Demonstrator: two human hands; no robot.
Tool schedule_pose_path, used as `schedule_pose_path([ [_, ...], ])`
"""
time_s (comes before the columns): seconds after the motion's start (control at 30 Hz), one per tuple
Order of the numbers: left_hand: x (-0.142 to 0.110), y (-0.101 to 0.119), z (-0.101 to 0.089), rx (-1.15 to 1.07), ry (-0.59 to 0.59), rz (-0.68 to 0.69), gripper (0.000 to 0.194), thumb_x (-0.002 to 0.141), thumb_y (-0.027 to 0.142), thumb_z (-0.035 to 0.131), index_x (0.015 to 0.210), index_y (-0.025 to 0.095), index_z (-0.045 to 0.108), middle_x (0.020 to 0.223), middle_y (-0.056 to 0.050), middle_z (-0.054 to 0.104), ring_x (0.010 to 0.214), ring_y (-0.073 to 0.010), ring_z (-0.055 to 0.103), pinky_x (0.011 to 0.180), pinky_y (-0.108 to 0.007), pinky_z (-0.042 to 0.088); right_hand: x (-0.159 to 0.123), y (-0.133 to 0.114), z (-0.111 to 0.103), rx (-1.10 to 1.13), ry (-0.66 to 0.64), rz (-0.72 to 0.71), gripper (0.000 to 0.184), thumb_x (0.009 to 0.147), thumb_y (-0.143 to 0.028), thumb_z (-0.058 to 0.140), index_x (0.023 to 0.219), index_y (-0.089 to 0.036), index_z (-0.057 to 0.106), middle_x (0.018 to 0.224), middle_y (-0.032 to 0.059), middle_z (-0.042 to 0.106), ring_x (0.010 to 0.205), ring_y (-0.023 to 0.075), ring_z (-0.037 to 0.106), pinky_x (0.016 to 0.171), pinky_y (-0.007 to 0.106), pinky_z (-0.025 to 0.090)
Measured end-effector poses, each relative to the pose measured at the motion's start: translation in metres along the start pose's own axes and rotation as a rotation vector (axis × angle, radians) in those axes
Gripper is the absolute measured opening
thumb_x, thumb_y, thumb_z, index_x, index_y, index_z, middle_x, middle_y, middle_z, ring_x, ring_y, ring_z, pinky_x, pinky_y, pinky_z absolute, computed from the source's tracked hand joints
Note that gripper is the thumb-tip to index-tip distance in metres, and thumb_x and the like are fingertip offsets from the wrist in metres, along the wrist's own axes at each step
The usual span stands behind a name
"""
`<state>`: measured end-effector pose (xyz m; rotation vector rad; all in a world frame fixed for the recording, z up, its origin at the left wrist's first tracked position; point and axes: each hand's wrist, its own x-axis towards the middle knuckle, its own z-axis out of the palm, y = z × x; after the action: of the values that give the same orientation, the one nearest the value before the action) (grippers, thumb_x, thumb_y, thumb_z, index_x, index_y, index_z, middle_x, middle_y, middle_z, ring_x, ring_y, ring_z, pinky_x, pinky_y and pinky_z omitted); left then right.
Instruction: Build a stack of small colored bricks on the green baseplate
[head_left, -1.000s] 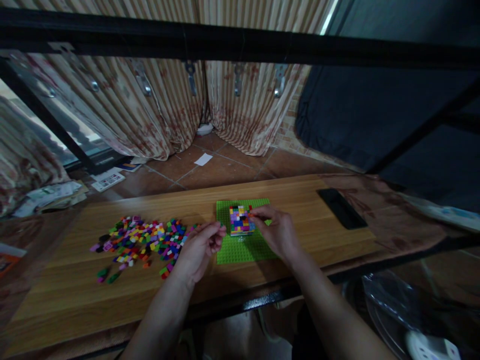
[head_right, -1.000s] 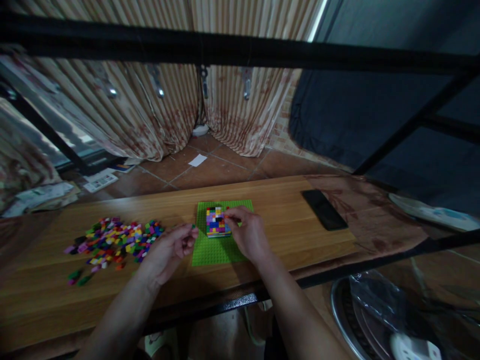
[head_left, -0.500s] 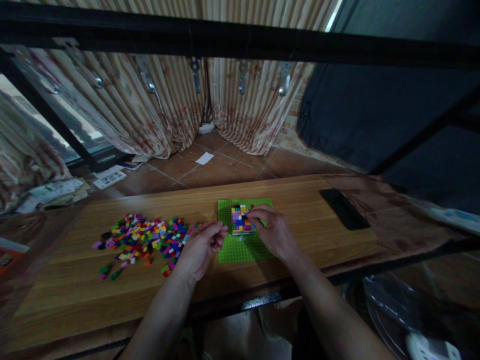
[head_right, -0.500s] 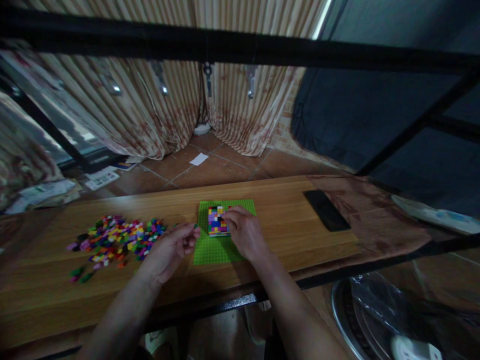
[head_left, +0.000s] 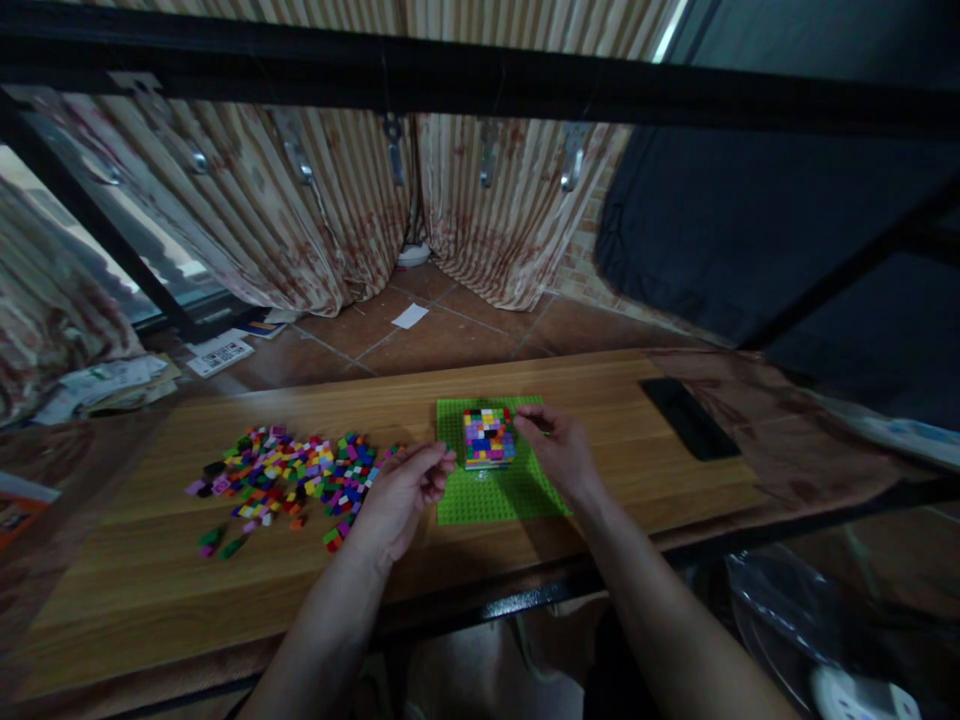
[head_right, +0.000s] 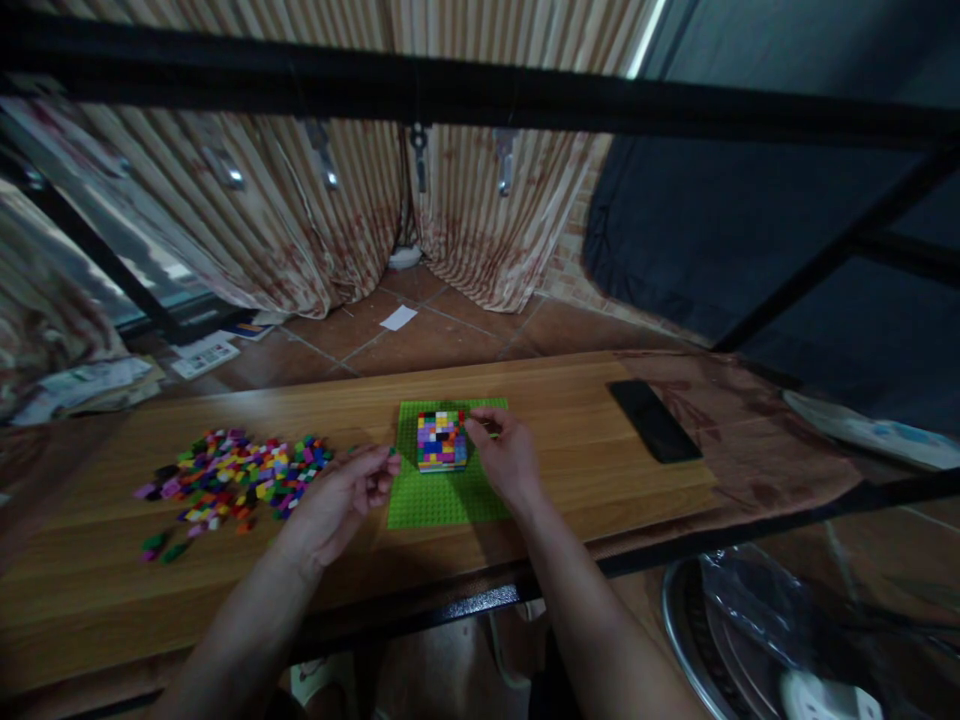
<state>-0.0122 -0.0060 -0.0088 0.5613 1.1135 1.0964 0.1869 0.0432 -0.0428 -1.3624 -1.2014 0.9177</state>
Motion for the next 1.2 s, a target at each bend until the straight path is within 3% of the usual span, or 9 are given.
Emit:
schedule_pose_path([
  [0.23,0.001,-0.001,-0.001,0.006,0.002,-0.004,0.026,0.06,0.034,0.078,0.069,0.012,0.069,0.066,-0.002,0.063,0.053,-0.0064,0.049,0.051,-0.021,0.034,-0.002,0.006,0.015,0.059,-0.032,0.063,0.035,0.063,-0.041,0.076,0.089,-0.02,0.069,0.085,0.0034,0.07,0.077,0.0177,0.063,0.072,0.032,0.051],
  [0.93,0.003,-0.007,0.002,0.027,-0.012,-0.002,0.024,0.061,0.033,0.078,0.069,0.012,0.069,0.064,-0.001,0.063,0.052,-0.0059,0.049,0.05,-0.02,0.034,-0.002,0.0,0.017,-0.033,-0.011,0.015,0.029,0.065,-0.036,0.074,0.088,-0.019,0.069,0.085,0.0037,0.071,0.074,0.0179,0.063,0.071,0.032,0.05],
  [1.2,0.003,-0.006,0.003,0.037,-0.014,-0.003,0.026,0.06,0.033,0.08,0.072,0.012,0.069,0.067,-0.002,0.064,0.054,-0.006,0.049,0.051,-0.019,0.035,-0.004,-0.002,0.019,0.16,-0.083,0.107,0.032,0.066,-0.042,0.073,0.087,-0.019,0.067,0.083,0.003,0.07,0.075,0.0173,0.064,0.071,0.031,0.05],
])
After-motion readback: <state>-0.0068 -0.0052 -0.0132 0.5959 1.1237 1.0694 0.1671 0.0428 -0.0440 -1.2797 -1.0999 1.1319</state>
